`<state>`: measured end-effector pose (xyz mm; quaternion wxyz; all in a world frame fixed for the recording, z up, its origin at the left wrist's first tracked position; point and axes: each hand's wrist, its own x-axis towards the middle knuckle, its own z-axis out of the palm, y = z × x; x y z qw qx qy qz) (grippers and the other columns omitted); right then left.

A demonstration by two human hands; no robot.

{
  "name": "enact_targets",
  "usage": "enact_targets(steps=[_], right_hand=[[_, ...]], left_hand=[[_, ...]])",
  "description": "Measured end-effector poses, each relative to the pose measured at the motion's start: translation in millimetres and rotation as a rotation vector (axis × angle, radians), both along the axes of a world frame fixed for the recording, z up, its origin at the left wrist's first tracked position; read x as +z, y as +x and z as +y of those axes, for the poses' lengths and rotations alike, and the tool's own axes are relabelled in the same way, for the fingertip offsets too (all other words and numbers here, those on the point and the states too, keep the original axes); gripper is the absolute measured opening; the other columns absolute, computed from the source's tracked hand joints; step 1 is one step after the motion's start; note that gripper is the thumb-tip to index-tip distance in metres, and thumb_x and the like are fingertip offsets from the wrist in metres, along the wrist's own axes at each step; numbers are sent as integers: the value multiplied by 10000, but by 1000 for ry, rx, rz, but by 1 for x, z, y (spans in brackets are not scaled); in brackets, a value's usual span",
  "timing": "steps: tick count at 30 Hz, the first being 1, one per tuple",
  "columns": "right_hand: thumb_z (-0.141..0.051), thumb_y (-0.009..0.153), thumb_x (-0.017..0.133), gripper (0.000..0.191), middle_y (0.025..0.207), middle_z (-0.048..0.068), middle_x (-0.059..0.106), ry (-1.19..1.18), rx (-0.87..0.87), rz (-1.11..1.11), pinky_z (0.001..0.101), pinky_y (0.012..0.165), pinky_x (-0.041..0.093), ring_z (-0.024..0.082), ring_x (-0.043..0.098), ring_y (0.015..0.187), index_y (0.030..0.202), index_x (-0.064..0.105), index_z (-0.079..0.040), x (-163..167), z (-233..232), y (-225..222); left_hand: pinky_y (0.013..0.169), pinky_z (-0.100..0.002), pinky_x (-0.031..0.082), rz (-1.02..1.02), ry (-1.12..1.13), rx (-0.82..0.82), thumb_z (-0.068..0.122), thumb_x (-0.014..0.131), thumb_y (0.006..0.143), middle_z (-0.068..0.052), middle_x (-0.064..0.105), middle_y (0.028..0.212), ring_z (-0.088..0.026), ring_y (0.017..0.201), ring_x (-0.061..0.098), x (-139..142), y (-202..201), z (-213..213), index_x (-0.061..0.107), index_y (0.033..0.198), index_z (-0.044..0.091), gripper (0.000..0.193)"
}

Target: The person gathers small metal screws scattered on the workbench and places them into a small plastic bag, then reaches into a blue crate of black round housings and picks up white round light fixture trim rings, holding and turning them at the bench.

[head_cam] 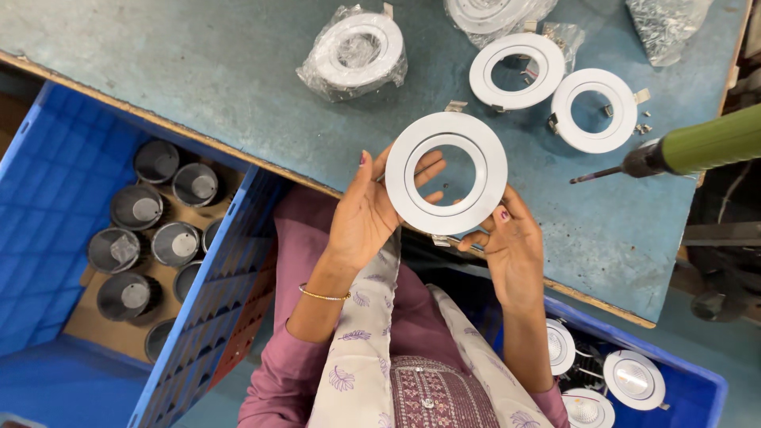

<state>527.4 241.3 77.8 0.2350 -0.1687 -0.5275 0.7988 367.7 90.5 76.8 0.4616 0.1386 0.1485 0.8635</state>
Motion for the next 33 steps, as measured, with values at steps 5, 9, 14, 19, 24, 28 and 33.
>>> enact_targets(steps=[5, 9, 14, 19, 24, 28, 33], right_hand=[[-244, 1092, 544, 533, 1235, 181, 680, 34, 34, 28, 318, 708, 593, 206, 708, 981, 1497, 451, 90, 6, -5, 4], [-254, 1089, 570, 568, 1281, 172, 640, 81, 12, 32, 341, 784, 619, 212, 705, 1021, 1503, 448, 115, 10, -12, 7], [-258, 1063, 587, 588, 1290, 171, 637, 75, 8, 44, 345, 774, 637, 218, 716, 1029, 1481, 435, 125, 12, -15, 10], [-267, 1074, 598, 600, 1229, 196, 671, 64, 32, 68, 334, 763, 631, 220, 729, 949, 1488, 444, 139, 12, -15, 13], [-260, 1075, 599, 589, 1243, 184, 665, 65, 31, 76, 332, 770, 628, 216, 727, 943, 1488, 455, 135, 11, -18, 15], [-242, 1070, 604, 574, 1268, 177, 649, 64, 29, 59, 347, 781, 632, 226, 716, 1013, 1472, 455, 139, 11, -20, 14], [-232, 1046, 602, 594, 1285, 162, 636, 86, 30, 63, 362, 776, 644, 238, 714, 1053, 1493, 433, 120, 12, -24, 13]], left_hand=[[1138, -484, 512, 166, -187, 140, 223, 457, 1114, -268, 511, 1493, -386, 1423, 513, 10, 7, -8, 382, 1542, -91, 536], [1063, -453, 554, 197, -305, 221, 110, 528, 1085, -270, 603, 1392, -400, 1320, 600, 16, 11, -12, 461, 1495, -132, 481], [1185, -465, 480, 322, -186, 143, -53, 514, 983, -258, 515, 1493, -396, 1440, 508, 18, 9, -27, 380, 1549, -112, 584], [1288, -476, 386, 266, 50, 6, -67, 542, 877, -253, 432, 1608, -374, 1569, 387, 17, 6, -39, 276, 1624, -95, 793], [1265, -524, 403, 246, -22, 40, -45, 546, 924, -266, 431, 1582, -398, 1549, 388, 17, 10, -41, 273, 1611, -102, 742], [1205, -513, 471, 328, -117, 122, -46, 548, 1006, -235, 480, 1540, -383, 1488, 471, 17, 15, -38, 335, 1580, -91, 614], [1070, -461, 585, 352, -238, 248, 64, 578, 1076, -238, 620, 1393, -372, 1329, 621, 16, 20, -32, 443, 1519, -101, 491]])
